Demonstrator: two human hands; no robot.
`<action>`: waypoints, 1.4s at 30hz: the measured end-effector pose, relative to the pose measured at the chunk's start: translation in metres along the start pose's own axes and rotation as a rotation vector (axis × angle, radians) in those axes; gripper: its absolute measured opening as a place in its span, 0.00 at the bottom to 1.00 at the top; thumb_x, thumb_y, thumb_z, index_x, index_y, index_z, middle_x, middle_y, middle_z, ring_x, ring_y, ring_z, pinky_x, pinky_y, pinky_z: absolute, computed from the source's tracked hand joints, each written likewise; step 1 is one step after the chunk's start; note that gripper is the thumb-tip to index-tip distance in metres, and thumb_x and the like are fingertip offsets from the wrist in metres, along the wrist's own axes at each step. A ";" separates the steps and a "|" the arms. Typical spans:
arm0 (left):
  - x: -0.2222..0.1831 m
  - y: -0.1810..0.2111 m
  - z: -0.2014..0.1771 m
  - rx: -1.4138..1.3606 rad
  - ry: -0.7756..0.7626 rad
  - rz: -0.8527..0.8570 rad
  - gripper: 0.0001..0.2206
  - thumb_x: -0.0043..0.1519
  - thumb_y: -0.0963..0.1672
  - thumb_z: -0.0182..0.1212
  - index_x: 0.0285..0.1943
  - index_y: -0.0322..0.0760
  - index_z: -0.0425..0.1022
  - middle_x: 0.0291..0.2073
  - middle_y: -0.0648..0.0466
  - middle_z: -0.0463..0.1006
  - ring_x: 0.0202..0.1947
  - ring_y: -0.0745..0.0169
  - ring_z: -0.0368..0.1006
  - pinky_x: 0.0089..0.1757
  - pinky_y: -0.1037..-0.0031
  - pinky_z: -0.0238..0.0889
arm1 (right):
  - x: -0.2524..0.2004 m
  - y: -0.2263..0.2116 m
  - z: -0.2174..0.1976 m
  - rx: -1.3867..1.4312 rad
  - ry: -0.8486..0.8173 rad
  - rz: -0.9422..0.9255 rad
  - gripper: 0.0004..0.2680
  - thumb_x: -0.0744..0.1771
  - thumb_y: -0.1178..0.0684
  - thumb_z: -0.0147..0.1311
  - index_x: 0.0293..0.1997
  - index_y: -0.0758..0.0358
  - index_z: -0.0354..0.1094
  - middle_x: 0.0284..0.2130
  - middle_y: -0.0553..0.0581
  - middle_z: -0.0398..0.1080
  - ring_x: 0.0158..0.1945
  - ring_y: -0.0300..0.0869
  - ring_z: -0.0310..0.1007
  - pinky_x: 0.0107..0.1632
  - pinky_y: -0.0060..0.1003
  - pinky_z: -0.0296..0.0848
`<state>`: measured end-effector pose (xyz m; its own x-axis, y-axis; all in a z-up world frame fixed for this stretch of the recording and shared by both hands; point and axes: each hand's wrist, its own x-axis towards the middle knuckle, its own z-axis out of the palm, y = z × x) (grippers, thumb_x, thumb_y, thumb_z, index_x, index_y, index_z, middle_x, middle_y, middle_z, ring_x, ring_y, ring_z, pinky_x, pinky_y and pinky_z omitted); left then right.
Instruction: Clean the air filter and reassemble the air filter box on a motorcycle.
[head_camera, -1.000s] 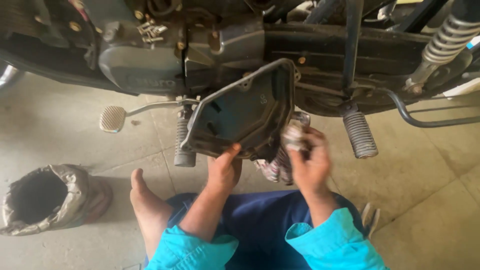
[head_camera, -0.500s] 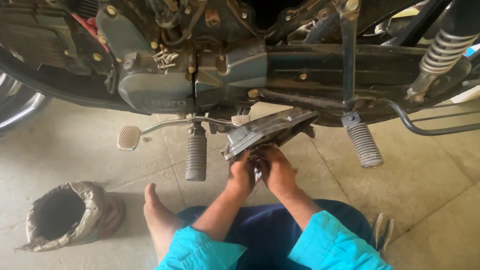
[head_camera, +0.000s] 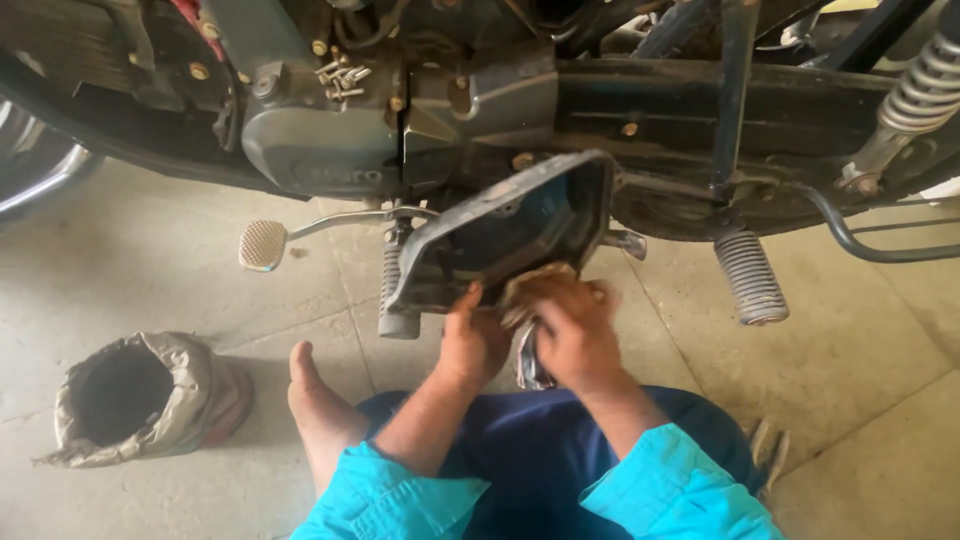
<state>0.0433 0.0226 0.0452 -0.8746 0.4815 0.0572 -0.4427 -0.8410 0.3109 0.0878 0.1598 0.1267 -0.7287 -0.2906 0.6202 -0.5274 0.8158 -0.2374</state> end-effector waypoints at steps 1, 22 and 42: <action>-0.001 0.006 0.011 -0.025 0.008 0.005 0.28 0.65 0.53 0.51 0.68 0.31 0.65 0.62 0.45 0.73 0.63 0.51 0.69 0.62 0.62 0.60 | 0.003 0.001 -0.006 -0.150 0.043 0.016 0.14 0.61 0.63 0.58 0.50 0.55 0.74 0.50 0.50 0.76 0.58 0.43 0.73 0.58 0.53 0.56; -0.004 0.010 -0.003 0.112 -0.069 0.027 0.52 0.50 0.71 0.52 0.74 0.35 0.57 0.66 0.45 0.67 0.66 0.46 0.64 0.63 0.54 0.59 | 0.000 -0.021 0.002 -0.127 -0.079 -0.029 0.20 0.58 0.55 0.60 0.57 0.57 0.74 0.56 0.56 0.72 0.61 0.54 0.66 0.61 0.59 0.56; -0.002 -0.009 -0.026 0.143 -0.079 -0.006 0.50 0.54 0.72 0.39 0.70 0.34 0.63 0.63 0.44 0.70 0.64 0.49 0.69 0.63 0.56 0.62 | 0.000 -0.028 0.013 0.083 0.013 0.049 0.14 0.63 0.59 0.56 0.53 0.62 0.74 0.54 0.55 0.71 0.61 0.55 0.66 0.64 0.52 0.62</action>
<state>0.0436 0.0231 0.0175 -0.8512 0.5091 0.1276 -0.4104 -0.7971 0.4429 0.0968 0.1308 0.1241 -0.7491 -0.2440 0.6159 -0.5258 0.7846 -0.3287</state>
